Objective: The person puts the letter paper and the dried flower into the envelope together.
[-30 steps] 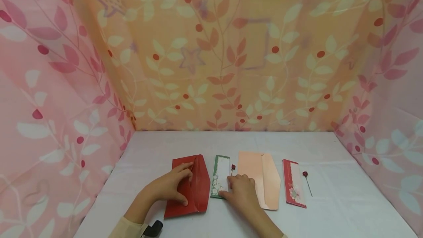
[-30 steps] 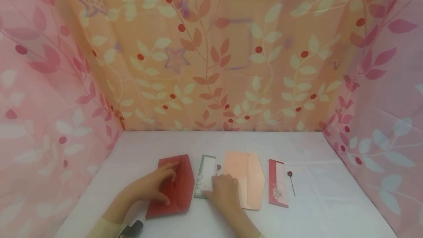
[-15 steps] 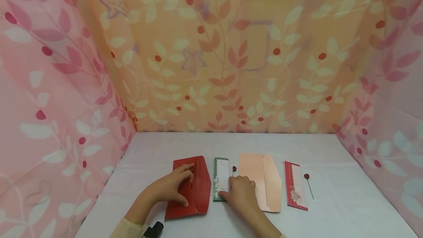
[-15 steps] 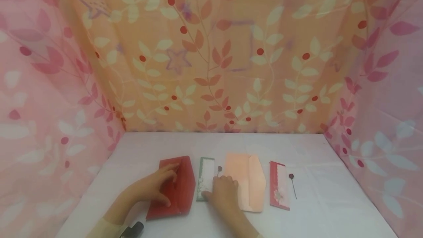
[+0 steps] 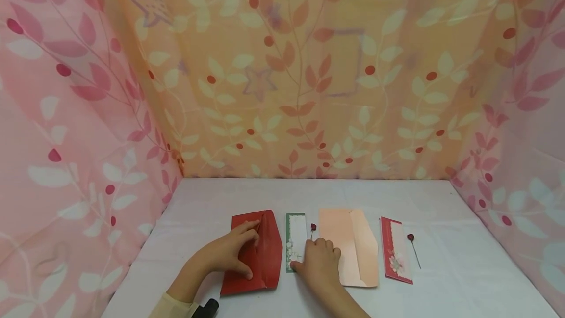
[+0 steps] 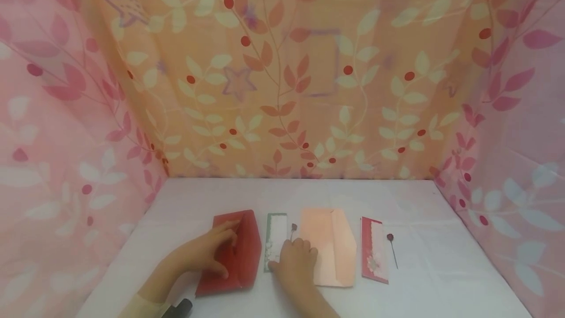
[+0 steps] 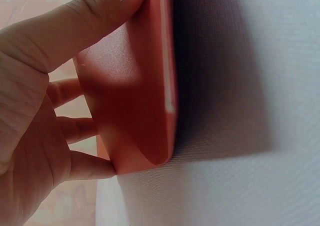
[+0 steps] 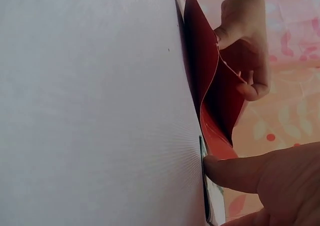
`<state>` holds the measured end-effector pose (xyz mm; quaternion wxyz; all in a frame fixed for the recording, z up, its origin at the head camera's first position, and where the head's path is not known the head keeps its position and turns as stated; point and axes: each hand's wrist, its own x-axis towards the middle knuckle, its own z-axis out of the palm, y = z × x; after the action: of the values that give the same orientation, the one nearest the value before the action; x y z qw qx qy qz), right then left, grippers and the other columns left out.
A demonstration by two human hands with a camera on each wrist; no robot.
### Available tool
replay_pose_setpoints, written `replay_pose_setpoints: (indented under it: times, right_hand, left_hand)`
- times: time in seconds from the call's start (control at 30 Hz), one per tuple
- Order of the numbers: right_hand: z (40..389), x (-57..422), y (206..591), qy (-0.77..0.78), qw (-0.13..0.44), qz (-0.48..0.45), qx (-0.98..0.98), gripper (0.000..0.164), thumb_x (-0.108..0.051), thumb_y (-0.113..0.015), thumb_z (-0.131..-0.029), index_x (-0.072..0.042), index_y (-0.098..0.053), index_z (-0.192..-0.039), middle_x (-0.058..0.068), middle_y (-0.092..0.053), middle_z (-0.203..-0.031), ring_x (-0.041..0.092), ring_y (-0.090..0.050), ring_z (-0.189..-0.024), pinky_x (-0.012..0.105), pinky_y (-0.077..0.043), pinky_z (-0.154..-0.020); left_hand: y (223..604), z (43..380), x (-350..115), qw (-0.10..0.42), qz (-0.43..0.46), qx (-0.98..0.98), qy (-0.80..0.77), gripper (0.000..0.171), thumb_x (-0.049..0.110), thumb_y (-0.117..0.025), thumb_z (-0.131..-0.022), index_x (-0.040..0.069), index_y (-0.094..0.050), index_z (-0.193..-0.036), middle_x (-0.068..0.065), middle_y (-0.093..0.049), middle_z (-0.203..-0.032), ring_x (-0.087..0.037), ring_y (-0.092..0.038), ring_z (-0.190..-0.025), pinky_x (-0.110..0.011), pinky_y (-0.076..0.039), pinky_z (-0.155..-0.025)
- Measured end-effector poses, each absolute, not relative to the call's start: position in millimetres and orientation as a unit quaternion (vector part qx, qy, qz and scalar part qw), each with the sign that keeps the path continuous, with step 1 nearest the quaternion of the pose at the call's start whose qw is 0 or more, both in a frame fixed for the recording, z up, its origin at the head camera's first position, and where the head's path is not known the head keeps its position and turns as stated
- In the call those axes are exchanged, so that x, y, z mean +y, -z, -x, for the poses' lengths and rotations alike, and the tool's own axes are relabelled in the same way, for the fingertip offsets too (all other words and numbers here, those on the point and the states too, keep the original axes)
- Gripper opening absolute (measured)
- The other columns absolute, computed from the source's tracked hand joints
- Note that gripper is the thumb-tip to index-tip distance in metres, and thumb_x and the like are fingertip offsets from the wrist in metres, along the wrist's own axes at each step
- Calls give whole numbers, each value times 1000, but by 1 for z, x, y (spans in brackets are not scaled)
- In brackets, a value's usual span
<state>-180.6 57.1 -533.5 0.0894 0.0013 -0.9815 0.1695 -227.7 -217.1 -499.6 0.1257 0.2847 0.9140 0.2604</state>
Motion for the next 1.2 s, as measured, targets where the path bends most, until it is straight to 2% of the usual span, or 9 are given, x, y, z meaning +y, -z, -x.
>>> replay_pose_setpoints:
  times: [0.27,0.5,0.93,1.2]
  right_hand:
    - [185,57,531,-198,72,13,-977,60,-49,-96,-59,-5,-71,-91,6,-54,-78,25,-48,-77,46,-34,-70]
    - [189,60,536,-259,73,25,-963,72,-42,-97,-56,-5,-71,-112,6,-64,-90,24,-53,-86,46,-36,-73]
    - [183,59,540,-304,92,29,-948,68,-34,-98,-57,-8,-69,-112,-2,-60,-86,23,-54,-89,47,-35,-76]
    - [182,55,538,-320,97,34,-942,71,-27,-99,-57,-5,-67,-117,1,-61,-88,25,-54,-91,47,-33,-78]
  left_hand:
    - [500,228,-218,126,-285,913,-262,58,49,-94,-65,39,-52,-104,-2,-28,-167,-35,-30,-150,-48,-57,-95]
    - [499,226,-217,124,-281,914,-264,58,48,-95,-64,41,-52,-103,-1,-28,-167,-35,-30,-150,-47,-56,-96]
    - [496,224,-216,131,-280,910,-275,57,45,-95,-66,37,-54,-105,-3,-28,-167,-36,-30,-149,-46,-58,-93]
    - [498,226,-215,124,-282,913,-268,58,48,-95,-64,38,-54,-104,-3,-28,-167,-36,-30,-150,-50,-54,-99]
